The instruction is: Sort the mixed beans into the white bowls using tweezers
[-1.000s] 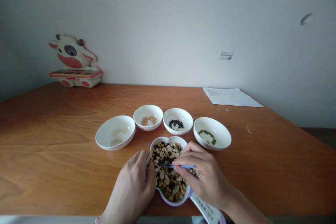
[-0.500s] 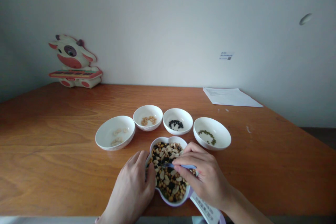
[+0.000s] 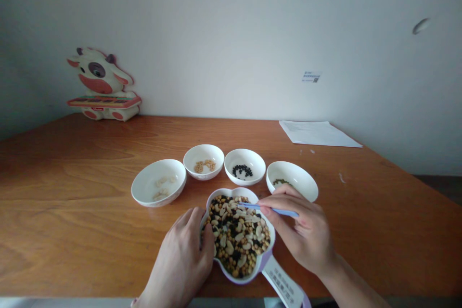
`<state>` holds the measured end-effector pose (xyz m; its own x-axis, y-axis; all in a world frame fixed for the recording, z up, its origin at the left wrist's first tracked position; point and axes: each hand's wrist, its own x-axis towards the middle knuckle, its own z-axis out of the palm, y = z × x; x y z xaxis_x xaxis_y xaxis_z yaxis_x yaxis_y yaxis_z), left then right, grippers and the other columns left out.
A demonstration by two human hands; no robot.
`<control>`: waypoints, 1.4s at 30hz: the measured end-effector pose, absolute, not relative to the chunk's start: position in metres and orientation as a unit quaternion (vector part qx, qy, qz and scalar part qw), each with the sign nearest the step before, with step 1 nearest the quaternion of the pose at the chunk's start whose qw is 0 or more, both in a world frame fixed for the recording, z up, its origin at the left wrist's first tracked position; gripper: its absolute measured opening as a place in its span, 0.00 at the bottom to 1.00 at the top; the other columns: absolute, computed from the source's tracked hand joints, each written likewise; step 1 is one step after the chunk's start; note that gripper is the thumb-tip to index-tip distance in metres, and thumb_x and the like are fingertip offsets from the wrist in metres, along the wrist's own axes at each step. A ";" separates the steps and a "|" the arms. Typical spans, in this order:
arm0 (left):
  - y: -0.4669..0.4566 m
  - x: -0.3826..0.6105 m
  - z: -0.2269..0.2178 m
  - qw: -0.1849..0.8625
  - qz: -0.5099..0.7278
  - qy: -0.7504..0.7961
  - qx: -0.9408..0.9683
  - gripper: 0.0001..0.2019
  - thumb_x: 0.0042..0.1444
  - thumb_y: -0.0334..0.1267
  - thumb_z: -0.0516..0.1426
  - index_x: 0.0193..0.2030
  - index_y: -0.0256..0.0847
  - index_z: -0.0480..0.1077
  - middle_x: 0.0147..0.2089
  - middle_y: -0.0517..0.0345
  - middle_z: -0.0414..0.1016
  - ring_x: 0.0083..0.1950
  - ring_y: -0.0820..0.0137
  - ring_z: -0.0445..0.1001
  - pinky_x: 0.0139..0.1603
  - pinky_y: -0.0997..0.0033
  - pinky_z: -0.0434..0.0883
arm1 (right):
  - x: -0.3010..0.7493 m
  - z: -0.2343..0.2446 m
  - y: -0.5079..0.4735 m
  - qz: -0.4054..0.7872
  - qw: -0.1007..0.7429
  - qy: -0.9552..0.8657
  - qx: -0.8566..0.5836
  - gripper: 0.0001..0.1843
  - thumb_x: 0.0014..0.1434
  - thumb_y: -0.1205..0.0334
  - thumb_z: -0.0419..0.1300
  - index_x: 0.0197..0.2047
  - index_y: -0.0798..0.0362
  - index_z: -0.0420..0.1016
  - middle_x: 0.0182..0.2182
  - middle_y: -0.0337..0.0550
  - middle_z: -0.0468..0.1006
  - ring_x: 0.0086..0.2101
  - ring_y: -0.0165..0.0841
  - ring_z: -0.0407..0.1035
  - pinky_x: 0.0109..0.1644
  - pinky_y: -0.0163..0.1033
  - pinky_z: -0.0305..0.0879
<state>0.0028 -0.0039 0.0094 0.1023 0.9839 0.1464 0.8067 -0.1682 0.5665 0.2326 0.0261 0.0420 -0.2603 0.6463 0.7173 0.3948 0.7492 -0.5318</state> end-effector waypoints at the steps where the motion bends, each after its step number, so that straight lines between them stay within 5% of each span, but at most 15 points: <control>1: -0.004 0.003 0.009 0.176 0.251 0.622 0.721 0.10 0.64 0.38 0.45 0.33 0.43 0.62 0.32 0.55 0.72 0.34 0.61 0.74 0.35 0.63 0.66 | 0.238 0.042 0.028 0.115 0.518 -0.774 -0.345 0.10 0.61 0.72 0.61 0.42 0.50 0.81 0.31 0.41 0.80 0.33 0.34 0.72 0.34 0.38 0.71; 13: -0.005 0.002 0.010 0.173 0.252 0.624 0.719 0.11 0.64 0.39 0.44 0.34 0.44 0.63 0.33 0.54 0.73 0.35 0.61 0.75 0.35 0.63 0.66 | 0.291 0.028 0.046 -0.029 0.582 -0.634 -0.507 0.07 0.61 0.59 0.65 0.38 0.52 0.82 0.32 0.45 0.81 0.32 0.36 0.75 0.36 0.40 0.70; 21: -0.004 0.002 0.008 0.187 0.243 0.629 0.715 0.10 0.63 0.39 0.44 0.33 0.44 0.62 0.33 0.54 0.72 0.35 0.60 0.74 0.36 0.62 0.65 | 0.282 0.032 0.047 -0.101 0.566 -0.654 -0.492 0.02 0.60 0.64 0.66 0.37 0.52 0.81 0.30 0.43 0.81 0.31 0.34 0.73 0.36 0.39 0.68; 26: -0.003 0.001 0.008 0.191 0.249 0.626 0.714 0.10 0.63 0.40 0.44 0.34 0.44 0.62 0.33 0.54 0.71 0.36 0.60 0.74 0.36 0.61 0.65 | 0.259 0.036 0.038 -0.021 0.572 -0.717 -0.397 0.08 0.59 0.73 0.64 0.41 0.52 0.79 0.32 0.43 0.80 0.34 0.35 0.72 0.37 0.40 0.69; 34: -0.003 0.003 0.008 0.186 0.268 0.616 0.717 0.10 0.64 0.39 0.44 0.33 0.44 0.61 0.32 0.56 0.70 0.34 0.61 0.72 0.34 0.63 0.64 | 0.218 0.032 0.022 0.154 0.410 -0.868 -0.234 0.09 0.61 0.69 0.65 0.44 0.51 0.80 0.39 0.42 0.84 0.41 0.37 0.68 0.44 0.43 0.72; 42: -0.003 0.002 0.010 0.183 0.268 0.613 0.721 0.11 0.64 0.39 0.44 0.33 0.43 0.62 0.32 0.55 0.71 0.33 0.61 0.72 0.34 0.63 0.64 | 0.217 0.027 0.024 0.150 0.415 -0.850 -0.288 0.07 0.62 0.72 0.63 0.42 0.54 0.79 0.35 0.42 0.83 0.38 0.36 0.67 0.41 0.42 0.70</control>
<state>0.0021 -0.0035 0.0097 0.1060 0.9811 0.1620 0.7857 -0.1825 0.5911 0.2171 0.0236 0.0267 -0.4898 0.6139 0.6190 0.3655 0.7892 -0.4935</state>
